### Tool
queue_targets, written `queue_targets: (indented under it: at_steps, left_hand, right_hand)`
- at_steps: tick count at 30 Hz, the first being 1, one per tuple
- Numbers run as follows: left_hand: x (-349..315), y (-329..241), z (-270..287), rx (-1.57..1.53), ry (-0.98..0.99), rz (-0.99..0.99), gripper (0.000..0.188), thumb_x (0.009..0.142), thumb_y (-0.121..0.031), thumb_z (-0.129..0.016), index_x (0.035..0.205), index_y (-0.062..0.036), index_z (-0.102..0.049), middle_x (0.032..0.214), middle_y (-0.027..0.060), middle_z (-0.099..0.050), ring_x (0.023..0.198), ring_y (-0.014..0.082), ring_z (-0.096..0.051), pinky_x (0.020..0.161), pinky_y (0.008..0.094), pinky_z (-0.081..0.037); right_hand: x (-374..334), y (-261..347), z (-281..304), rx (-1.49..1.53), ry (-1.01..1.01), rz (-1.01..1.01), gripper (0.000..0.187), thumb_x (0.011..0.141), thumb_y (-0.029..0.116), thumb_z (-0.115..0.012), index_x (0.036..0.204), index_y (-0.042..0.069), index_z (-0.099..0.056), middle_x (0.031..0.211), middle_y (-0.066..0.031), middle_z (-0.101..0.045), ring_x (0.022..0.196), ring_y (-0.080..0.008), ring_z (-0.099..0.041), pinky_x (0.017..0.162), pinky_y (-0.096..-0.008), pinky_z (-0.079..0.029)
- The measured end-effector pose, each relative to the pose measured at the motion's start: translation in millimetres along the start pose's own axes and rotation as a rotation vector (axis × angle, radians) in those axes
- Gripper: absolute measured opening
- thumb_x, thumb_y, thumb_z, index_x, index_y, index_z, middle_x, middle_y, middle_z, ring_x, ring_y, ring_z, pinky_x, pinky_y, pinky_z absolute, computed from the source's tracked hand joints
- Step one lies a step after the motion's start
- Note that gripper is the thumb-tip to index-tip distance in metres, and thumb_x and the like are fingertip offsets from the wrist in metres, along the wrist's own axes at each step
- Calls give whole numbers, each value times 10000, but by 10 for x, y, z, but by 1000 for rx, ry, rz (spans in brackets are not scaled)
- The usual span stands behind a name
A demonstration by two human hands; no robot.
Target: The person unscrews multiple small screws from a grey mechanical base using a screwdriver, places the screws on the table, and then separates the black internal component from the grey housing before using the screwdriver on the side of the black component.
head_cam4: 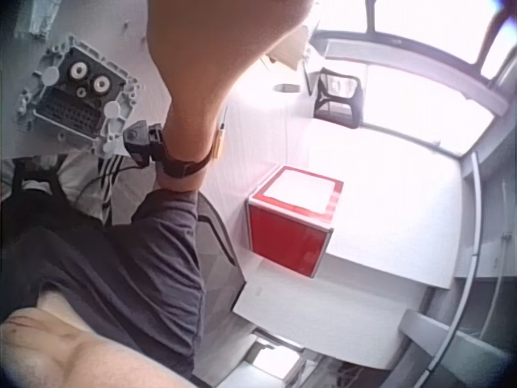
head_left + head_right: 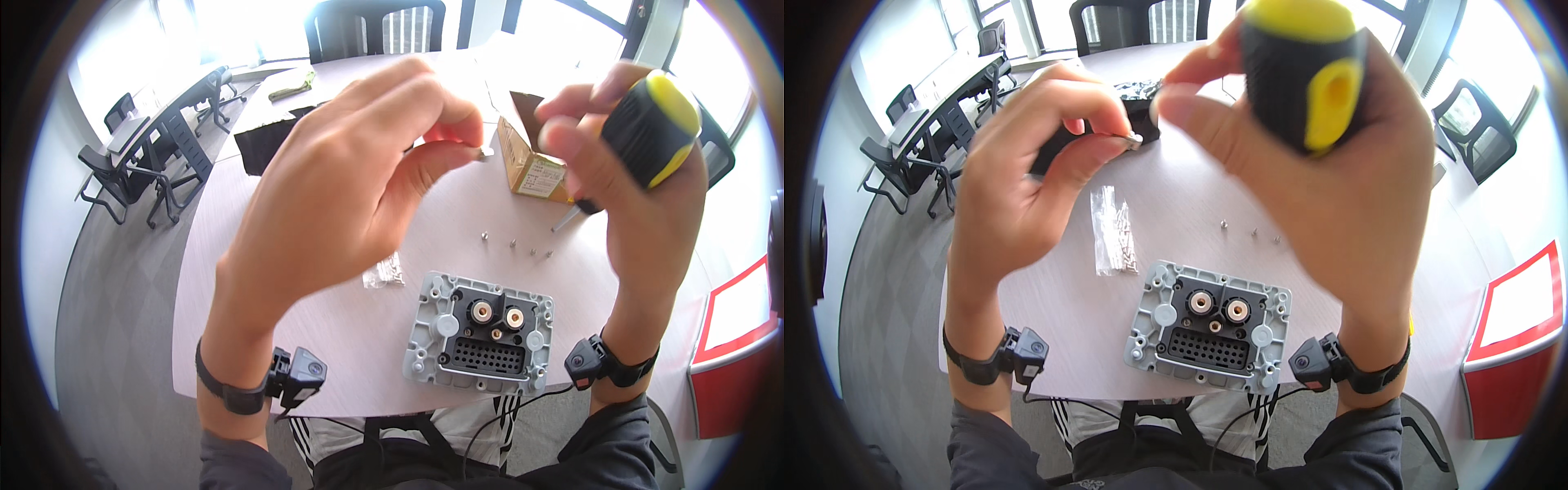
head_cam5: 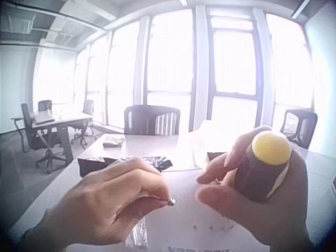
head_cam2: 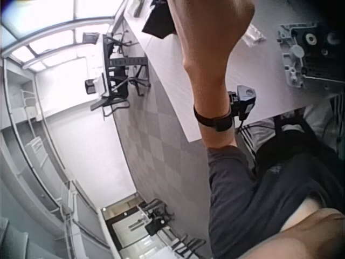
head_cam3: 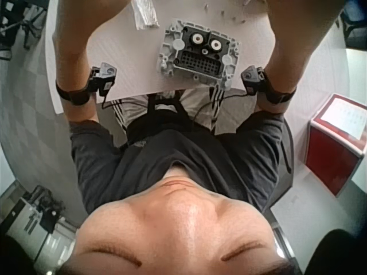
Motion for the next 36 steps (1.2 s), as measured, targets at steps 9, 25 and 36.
queue_targets:
  at_steps: [9, 25, 36]
  left_hand:
    - [-684, 770, -1194, 167, 794, 328, 120, 859, -106, -529, 857, -8, -599, 873, 115, -600, 832, 288, -593, 763, 361, -474]
    - [-724, 821, -1763, 83, 976, 435, 120, 836, -98, -559, 913, -22, -610, 941, 94, -616, 846, 255, -608, 754, 343, -487]
    - [-519, 194, -901, -390, 647, 401, 346, 812, -239, -692, 1053, -13, -593, 1052, 100, -595, 993, 208, -552, 868, 330, -431]
  right_hand:
    - [211, -54, 354, 282, -288, -71, 145, 855, 177, -629, 862, 67, -536, 634, -3, -498, 508, -77, -465, 510, -200, -362]
    - [27, -118, 841, 476, -315, -68, 72, 832, 107, -606, 827, 73, -542, 617, 10, -490, 517, -76, -476, 493, -193, -368]
    - [-85, -224, 292, 532, -144, -172, 75, 841, 121, -593, 824, 77, -534, 618, 10, -484, 515, -77, -466, 497, -195, -365]
Point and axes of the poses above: each hand's wrist, its own x-axis towards the middle knuckle, its own z-axis out of the back of the hand, y = z × x, the point moved 9 cm from there along x, towards the middle knuckle
